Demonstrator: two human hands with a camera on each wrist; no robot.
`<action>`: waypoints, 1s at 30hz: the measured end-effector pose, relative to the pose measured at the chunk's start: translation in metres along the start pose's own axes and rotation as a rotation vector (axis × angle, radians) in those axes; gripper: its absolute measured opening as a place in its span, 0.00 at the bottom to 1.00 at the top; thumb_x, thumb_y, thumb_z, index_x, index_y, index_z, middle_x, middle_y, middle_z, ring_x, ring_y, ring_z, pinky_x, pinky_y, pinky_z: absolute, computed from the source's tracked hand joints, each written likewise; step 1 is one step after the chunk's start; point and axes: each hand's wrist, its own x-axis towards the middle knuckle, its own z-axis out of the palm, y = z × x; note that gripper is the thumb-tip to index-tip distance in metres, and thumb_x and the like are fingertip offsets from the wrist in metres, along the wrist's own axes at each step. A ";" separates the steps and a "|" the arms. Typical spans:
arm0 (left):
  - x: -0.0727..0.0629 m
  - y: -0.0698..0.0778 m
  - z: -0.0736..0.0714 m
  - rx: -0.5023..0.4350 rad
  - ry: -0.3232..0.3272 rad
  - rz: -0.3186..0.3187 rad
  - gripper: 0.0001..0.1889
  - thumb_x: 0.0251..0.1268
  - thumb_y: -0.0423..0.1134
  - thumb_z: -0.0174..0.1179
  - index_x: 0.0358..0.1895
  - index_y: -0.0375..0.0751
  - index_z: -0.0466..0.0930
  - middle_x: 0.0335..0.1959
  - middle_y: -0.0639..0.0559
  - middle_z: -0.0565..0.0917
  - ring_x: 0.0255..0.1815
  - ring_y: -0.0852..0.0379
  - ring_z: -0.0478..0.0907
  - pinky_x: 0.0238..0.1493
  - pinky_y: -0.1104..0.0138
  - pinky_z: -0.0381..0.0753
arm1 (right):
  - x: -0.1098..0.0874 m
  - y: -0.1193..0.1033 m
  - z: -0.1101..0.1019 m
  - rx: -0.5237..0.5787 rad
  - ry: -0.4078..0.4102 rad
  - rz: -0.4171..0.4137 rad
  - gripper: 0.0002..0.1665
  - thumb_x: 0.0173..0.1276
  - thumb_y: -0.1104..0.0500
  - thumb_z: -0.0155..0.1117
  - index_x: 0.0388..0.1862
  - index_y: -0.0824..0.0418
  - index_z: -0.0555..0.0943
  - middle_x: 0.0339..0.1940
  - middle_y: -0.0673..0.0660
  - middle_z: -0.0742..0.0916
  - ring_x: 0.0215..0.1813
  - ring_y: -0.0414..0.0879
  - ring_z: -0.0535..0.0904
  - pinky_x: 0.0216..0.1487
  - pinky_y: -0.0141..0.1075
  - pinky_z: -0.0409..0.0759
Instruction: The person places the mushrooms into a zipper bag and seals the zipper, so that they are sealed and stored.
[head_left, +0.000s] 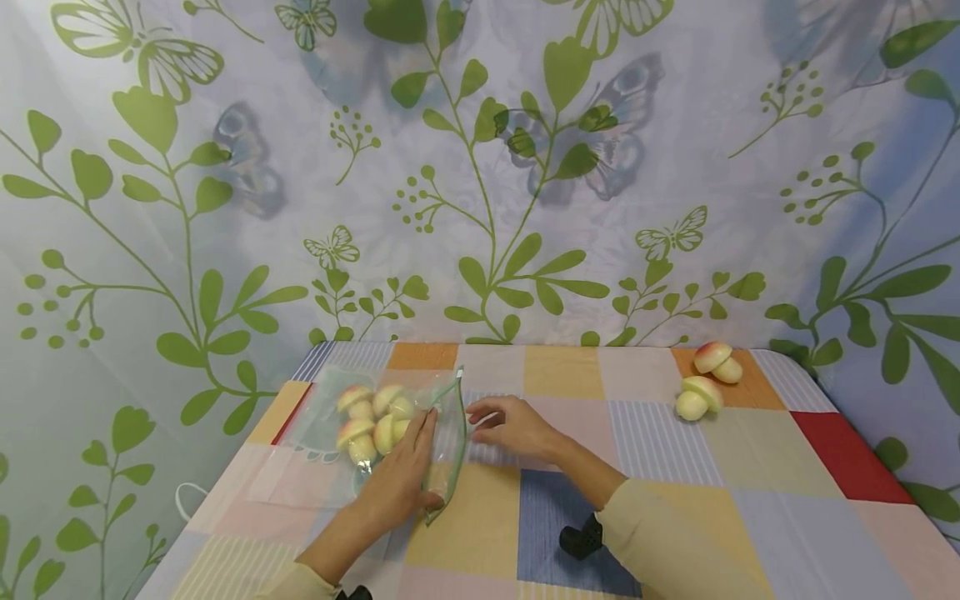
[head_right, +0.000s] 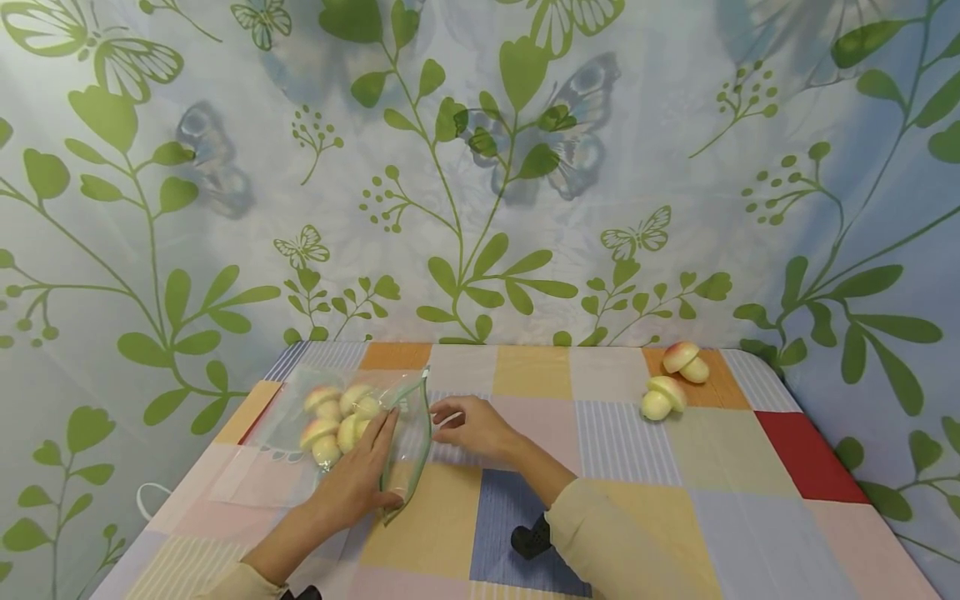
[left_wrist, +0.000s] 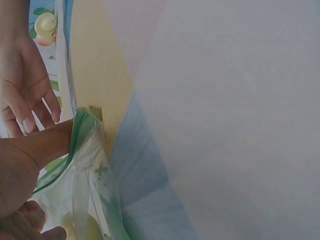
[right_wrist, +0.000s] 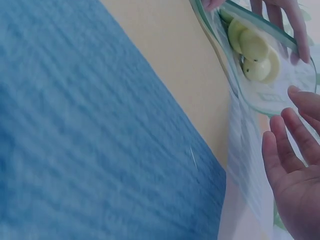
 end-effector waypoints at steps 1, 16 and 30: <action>0.000 0.000 0.000 -0.001 0.002 0.003 0.70 0.35 0.41 0.88 0.80 0.25 0.47 0.75 0.27 0.60 0.69 0.33 0.70 0.64 0.50 0.76 | -0.001 0.001 -0.002 -0.008 0.004 -0.001 0.23 0.71 0.66 0.70 0.63 0.69 0.81 0.53 0.62 0.86 0.54 0.54 0.85 0.49 0.39 0.84; 0.000 -0.003 0.003 -0.016 0.023 0.030 0.70 0.34 0.41 0.88 0.79 0.23 0.48 0.75 0.26 0.60 0.71 0.34 0.68 0.66 0.50 0.74 | -0.021 0.002 -0.032 -0.026 0.036 0.006 0.24 0.72 0.68 0.69 0.65 0.72 0.79 0.55 0.69 0.84 0.55 0.56 0.84 0.50 0.40 0.84; 0.000 -0.002 0.002 -0.023 -0.010 0.017 0.70 0.36 0.41 0.88 0.80 0.22 0.46 0.76 0.27 0.59 0.72 0.34 0.68 0.66 0.51 0.74 | -0.039 0.010 -0.062 -0.041 0.080 0.031 0.24 0.72 0.67 0.68 0.65 0.72 0.78 0.56 0.69 0.84 0.57 0.58 0.83 0.54 0.41 0.84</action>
